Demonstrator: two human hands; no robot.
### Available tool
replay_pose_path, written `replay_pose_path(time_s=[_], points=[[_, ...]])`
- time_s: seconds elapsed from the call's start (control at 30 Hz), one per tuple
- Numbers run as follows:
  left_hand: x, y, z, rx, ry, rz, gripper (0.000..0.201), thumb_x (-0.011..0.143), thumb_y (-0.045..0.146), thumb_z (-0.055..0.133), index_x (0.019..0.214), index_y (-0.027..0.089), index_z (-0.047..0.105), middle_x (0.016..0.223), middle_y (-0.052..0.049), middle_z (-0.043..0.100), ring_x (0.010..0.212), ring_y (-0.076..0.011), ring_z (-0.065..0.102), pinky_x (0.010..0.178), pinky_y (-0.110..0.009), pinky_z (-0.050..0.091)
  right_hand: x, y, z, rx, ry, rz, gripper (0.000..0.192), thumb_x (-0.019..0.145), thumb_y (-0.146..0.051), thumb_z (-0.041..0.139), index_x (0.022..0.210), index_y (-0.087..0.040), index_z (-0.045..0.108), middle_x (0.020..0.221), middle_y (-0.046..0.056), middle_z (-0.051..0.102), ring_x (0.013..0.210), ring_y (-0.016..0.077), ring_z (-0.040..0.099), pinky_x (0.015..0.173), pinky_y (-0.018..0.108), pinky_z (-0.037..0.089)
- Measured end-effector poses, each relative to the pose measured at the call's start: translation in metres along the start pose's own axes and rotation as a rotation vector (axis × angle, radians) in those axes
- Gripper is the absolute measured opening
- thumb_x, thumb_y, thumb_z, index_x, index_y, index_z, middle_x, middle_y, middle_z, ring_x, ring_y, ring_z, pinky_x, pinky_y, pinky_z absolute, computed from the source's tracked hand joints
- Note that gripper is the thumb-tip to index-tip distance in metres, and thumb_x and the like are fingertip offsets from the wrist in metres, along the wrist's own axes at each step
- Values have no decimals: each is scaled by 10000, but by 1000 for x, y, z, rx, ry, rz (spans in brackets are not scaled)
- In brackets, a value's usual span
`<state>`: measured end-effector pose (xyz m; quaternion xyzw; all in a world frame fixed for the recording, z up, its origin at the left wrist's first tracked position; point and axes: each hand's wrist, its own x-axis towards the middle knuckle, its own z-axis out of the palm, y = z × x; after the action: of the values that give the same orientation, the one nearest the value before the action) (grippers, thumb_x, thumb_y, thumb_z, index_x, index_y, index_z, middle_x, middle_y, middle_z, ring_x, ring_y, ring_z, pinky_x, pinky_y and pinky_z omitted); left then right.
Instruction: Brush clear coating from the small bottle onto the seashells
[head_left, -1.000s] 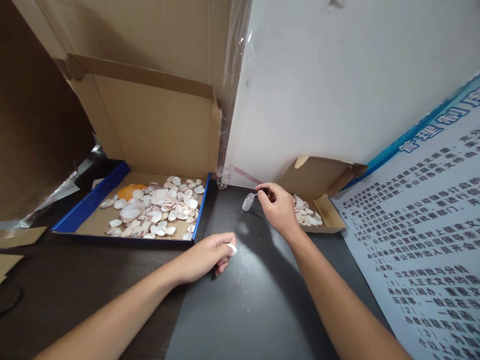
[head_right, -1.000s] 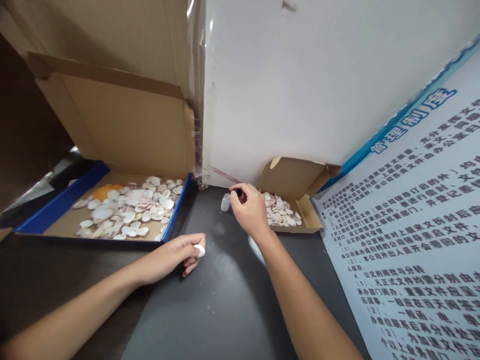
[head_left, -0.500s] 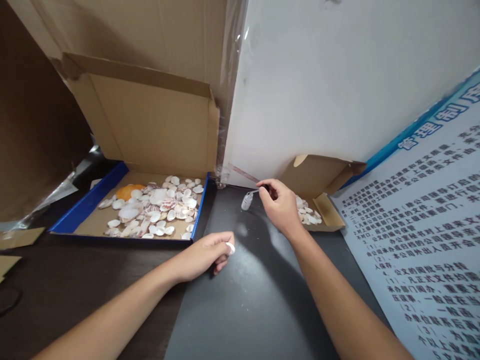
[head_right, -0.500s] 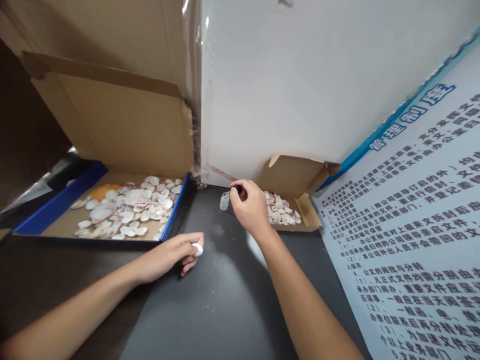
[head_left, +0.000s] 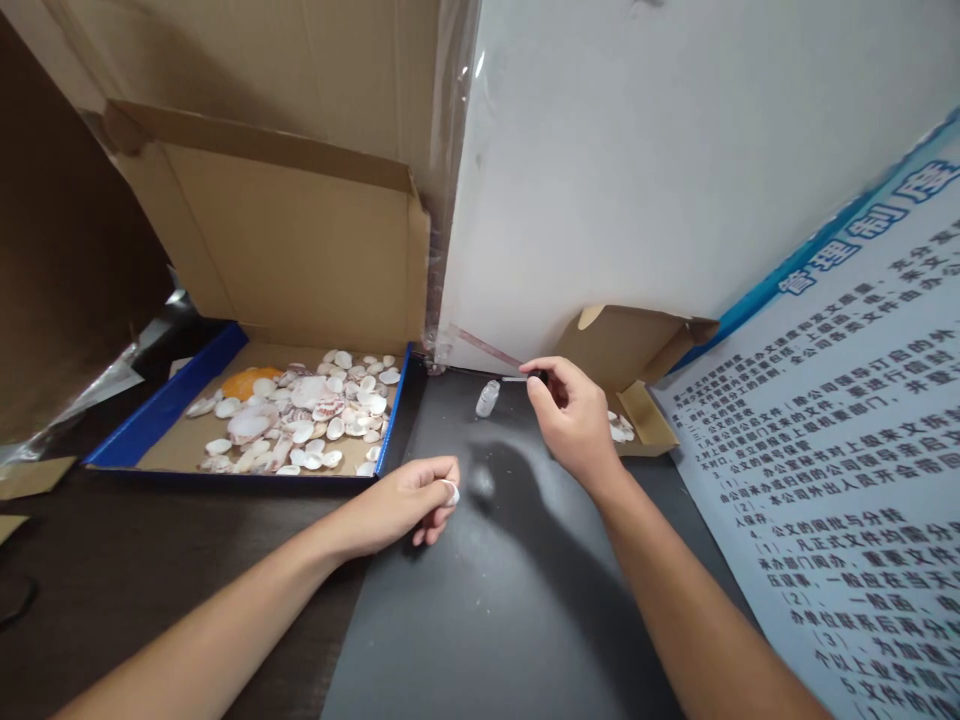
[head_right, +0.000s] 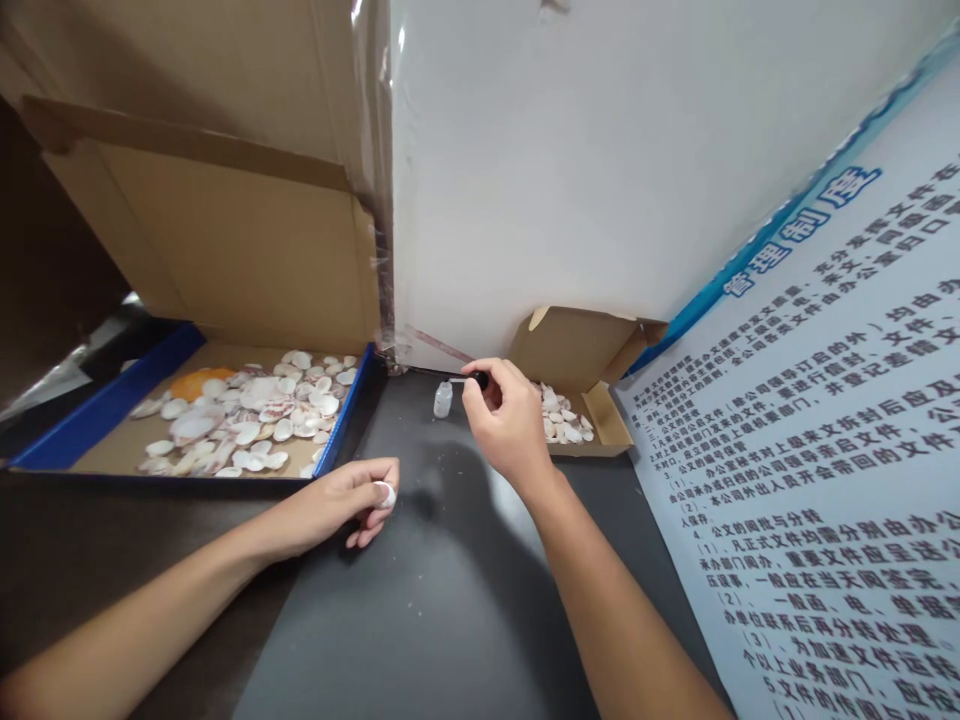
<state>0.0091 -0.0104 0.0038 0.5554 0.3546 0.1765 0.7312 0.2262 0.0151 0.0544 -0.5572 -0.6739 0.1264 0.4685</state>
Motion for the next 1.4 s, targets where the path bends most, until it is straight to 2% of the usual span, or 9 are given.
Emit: replay_pose_path(time_s=[0.17, 0.3, 0.43, 0.6, 0.83, 1.03, 1.4], points=[[1, 3, 2, 31, 41, 38, 243, 883, 386, 513, 789, 201, 387, 632, 75, 478, 467, -59, 464, 431, -178, 353, -45, 2, -9, 98, -40, 94, 171, 892, -252, 493, 984, -189, 622, 650, -41, 442, 553, 115, 409, 536, 237, 341], [4, -1, 4, 35, 82, 72, 291, 883, 449, 543, 839, 196, 406, 711, 61, 520, 480, -48, 480, 426, -168, 361, -89, 3, -2, 165, -35, 180, 161, 911, -270, 468, 981, -189, 588, 666, -41, 444, 538, 110, 396, 502, 227, 334], [7, -7, 7, 5, 106, 82, 304, 877, 457, 570, 859, 188, 429, 768, 40, 563, 499, -38, 480, 432, -157, 355, -109, 1, 9, 214, -107, 170, 148, 915, -262, 466, 987, -196, 577, 685, -33, 482, 565, 117, 440, 517, 225, 373], [5, -6, 8, -2, 102, 60, 296, 870, 446, 592, 853, 179, 465, 749, 32, 572, 483, -33, 455, 421, -147, 346, -114, 2, 7, 209, -184, 112, 129, 913, -240, 491, 997, -216, 585, 759, -19, 531, 619, 119, 486, 567, 222, 412], [1, -4, 6, -58, 130, 17, 315, 860, 455, 610, 837, 181, 456, 627, 81, 468, 422, -18, 382, 368, -119, 295, -116, -6, -2, 156, -210, 26, 149, 906, -198, 502, 1032, -233, 573, 800, -13, 543, 641, 121, 500, 586, 226, 422], [0, -3, 7, -136, 98, 32, 297, 833, 405, 654, 850, 172, 472, 697, 49, 540, 473, -40, 487, 425, -152, 417, -115, -15, -3, 125, -293, 13, 183, 879, -158, 521, 1042, -222, 572, 761, -20, 520, 617, 123, 511, 570, 237, 423], [2, -6, 4, -182, 89, 40, 283, 821, 360, 672, 865, 167, 470, 771, 1, 628, 522, -82, 594, 486, -201, 487, -113, -14, -3, 97, -286, 22, 197, 842, -142, 546, 1021, -216, 581, 729, -19, 500, 589, 127, 500, 548, 246, 427]])
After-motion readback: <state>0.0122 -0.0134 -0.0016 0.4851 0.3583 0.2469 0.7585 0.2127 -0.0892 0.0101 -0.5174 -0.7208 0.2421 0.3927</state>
